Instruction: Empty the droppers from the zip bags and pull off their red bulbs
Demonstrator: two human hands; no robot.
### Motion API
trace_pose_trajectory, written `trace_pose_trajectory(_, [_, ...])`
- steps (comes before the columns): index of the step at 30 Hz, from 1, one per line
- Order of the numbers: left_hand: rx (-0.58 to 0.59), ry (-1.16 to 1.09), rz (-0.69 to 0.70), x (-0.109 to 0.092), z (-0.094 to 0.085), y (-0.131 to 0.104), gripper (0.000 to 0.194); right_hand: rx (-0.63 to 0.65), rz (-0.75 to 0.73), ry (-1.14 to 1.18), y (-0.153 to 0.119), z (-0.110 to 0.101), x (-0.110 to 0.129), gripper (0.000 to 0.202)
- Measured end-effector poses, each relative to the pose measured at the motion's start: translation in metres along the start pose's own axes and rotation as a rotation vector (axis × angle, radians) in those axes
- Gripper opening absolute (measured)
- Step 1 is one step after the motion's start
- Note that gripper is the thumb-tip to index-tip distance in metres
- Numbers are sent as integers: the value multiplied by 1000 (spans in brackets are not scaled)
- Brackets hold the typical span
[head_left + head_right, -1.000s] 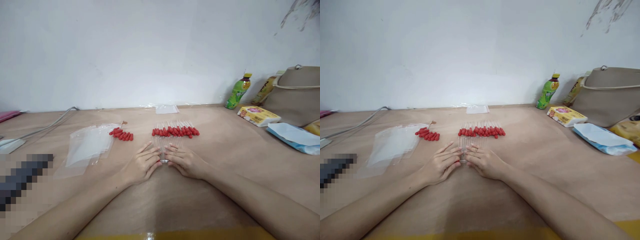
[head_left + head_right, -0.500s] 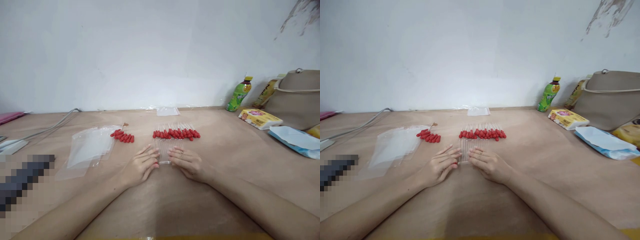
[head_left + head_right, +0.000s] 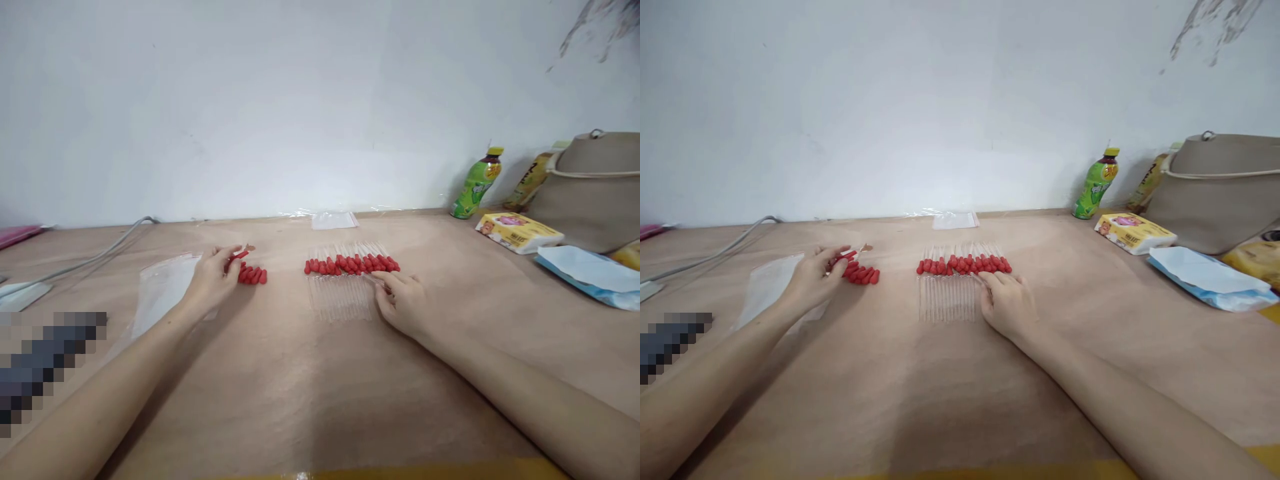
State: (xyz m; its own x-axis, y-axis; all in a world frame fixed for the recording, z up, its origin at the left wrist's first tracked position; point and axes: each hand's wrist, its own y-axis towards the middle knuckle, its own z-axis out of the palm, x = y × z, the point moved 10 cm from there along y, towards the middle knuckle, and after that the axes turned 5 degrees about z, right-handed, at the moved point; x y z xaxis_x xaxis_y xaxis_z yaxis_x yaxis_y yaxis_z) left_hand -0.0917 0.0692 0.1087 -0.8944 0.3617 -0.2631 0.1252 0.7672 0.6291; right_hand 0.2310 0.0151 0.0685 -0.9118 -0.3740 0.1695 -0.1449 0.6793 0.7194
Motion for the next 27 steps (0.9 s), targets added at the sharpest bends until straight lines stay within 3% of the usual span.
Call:
trace_pose_trajectory(4, [27, -2, -33, 15, 2, 1, 16, 56, -5, -184, 0, 2, 3, 23])
trace_pose_trajectory(11, [114, 95, 48, 7, 22, -6, 11, 170, 110, -151, -4, 16, -4, 23])
trace_pose_trajectory(17, [24, 174, 115, -2, 11, -6, 18, 183, 140, -119, -5, 14, 1, 21])
trace_pose_trajectory(22, [-60, 185, 209, -33, 5, -9, 14, 214, 150, -78, -7, 17, 2, 20])
trace_pose_trajectory(27, [100, 121, 346, -86, 35, -15, 16, 225, 150, -29, -7, 21, 0, 20])
